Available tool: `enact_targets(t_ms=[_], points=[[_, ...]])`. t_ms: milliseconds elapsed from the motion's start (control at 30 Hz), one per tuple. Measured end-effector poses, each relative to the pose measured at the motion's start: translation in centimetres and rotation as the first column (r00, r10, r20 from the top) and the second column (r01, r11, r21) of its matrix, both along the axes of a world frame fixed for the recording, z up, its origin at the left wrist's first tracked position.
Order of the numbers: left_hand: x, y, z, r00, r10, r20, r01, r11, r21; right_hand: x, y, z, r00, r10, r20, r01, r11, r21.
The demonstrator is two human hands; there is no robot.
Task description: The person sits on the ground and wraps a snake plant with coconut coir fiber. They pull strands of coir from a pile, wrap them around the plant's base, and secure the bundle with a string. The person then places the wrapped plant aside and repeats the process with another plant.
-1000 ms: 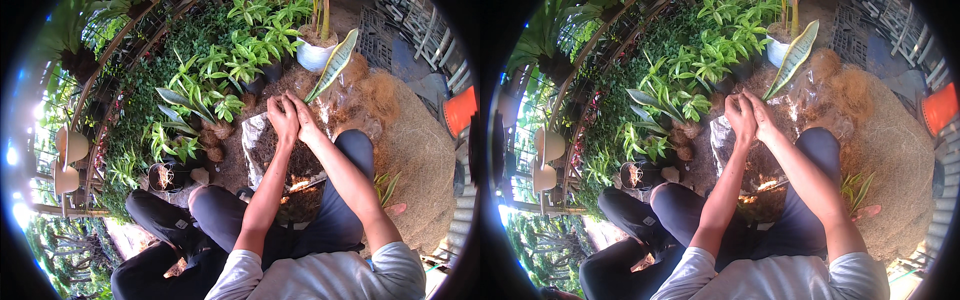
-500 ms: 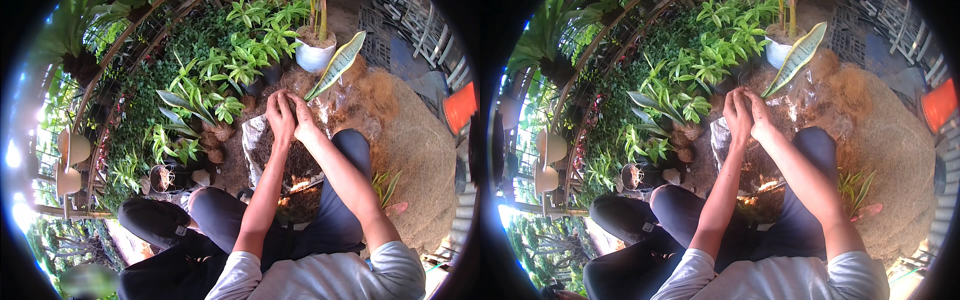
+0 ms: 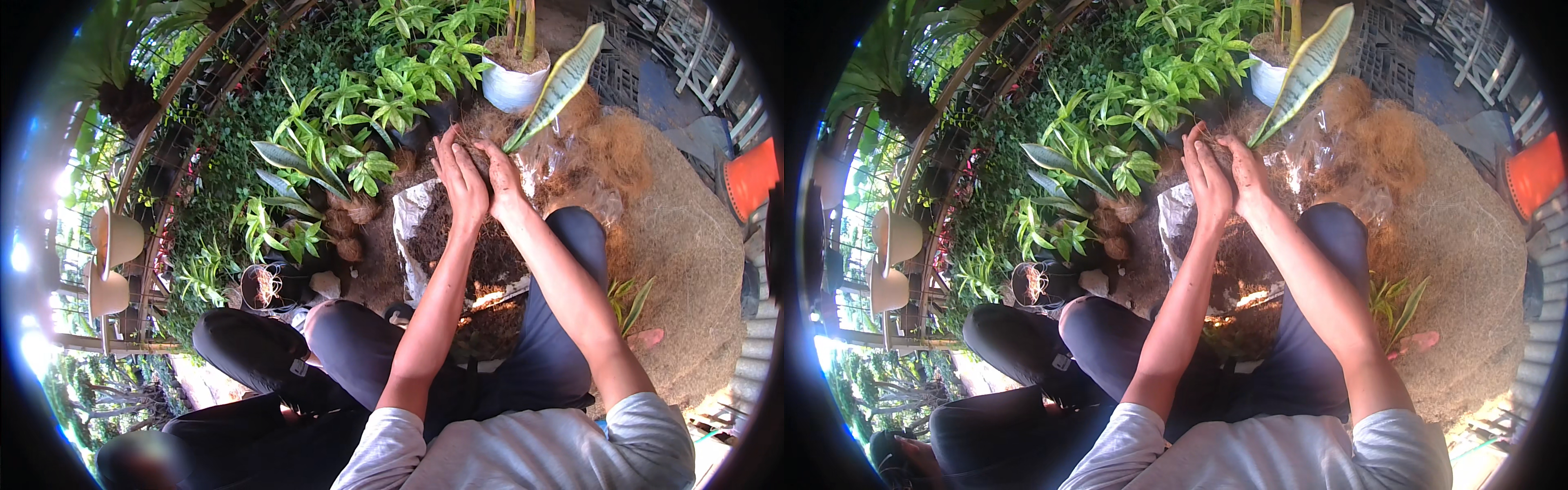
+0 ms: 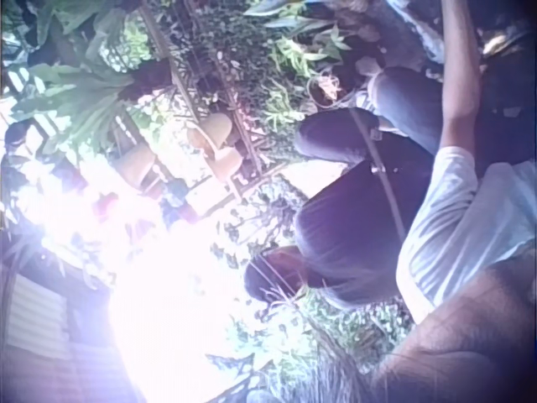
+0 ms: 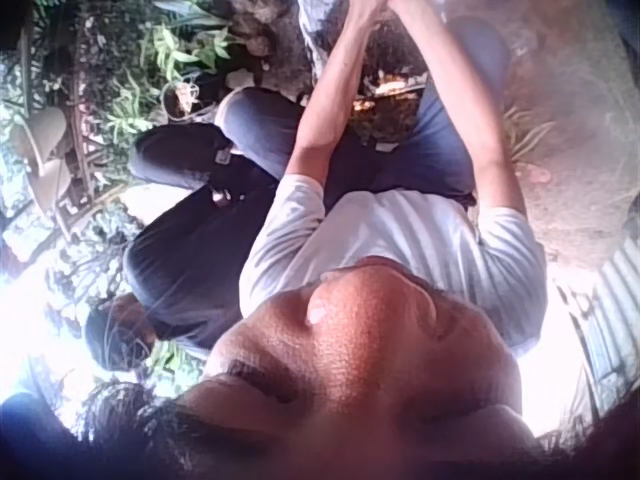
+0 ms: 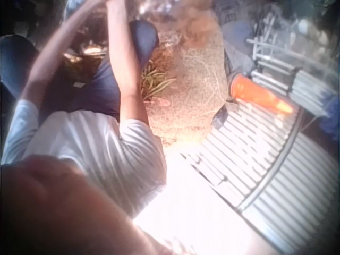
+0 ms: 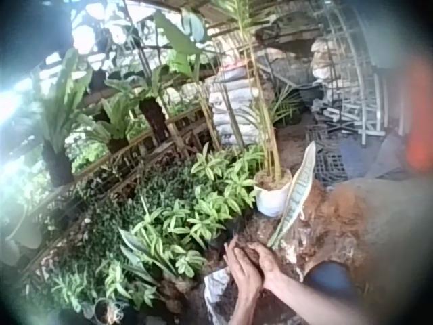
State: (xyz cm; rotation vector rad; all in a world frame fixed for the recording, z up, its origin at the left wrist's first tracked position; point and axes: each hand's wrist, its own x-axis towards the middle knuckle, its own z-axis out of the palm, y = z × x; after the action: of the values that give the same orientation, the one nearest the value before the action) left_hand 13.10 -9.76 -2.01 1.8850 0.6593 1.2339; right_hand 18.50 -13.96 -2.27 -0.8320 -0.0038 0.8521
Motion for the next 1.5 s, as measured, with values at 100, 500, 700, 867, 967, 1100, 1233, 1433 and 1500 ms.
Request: enact_targets(t_ms=[100,500,700,867,967,1100,1233,1433,1500], points=[[0.0,0.0,-0.4,0.994,-0.109,0.024,0.111,0.985,-0.13,0.5,-0.2,-0.4,0.996,0.057,-0.065,-0.058,0.998,-0.007],[-2.3,1.6,2.6,0.934,-0.314,0.172,0.334,0.937,-0.101,0.1,0.2,1.4,0.928,0.206,-0.31,-0.115,0.951,0.286],[-1.3,0.5,2.6,0.975,-0.217,0.035,0.211,0.968,0.134,-0.2,-0.1,0.5,0.969,0.091,-0.23,-0.046,0.98,0.193],[-0.5,-0.6,1.5,0.982,-0.127,0.144,0.13,0.991,-0.017,-0.4,-0.6,1.2,0.977,0.052,-0.206,-0.041,0.997,0.059],[0.0,-1.3,1.1,0.975,-0.061,0.212,0.06,0.998,0.014,0.2,-1.1,1.5,0.979,0.086,-0.184,-0.076,0.995,0.056],[0.0,-0.8,0.5,0.985,-0.073,0.153,0.074,0.997,0.0,-1.6,-1.8,3.3,0.997,0.018,-0.08,-0.015,0.999,0.04],[-0.4,-0.1,0.1,0.997,0.024,-0.077,0.001,0.95,0.312,0.0,-1.6,0.0,0.997,0.047,-0.056,-0.04,0.992,0.122],[-1.9,0.7,1.0,0.922,-0.381,-0.066,0.321,0.85,-0.418,0.9,-1.5,-0.1,0.979,-0.062,-0.193,0.052,0.997,-0.06],[-2.4,4.2,-2.2,0.875,-0.438,0.205,0.458,0.615,-0.642,1.4,-1.8,-0.4,0.961,-0.098,-0.259,0.088,0.995,-0.051]])
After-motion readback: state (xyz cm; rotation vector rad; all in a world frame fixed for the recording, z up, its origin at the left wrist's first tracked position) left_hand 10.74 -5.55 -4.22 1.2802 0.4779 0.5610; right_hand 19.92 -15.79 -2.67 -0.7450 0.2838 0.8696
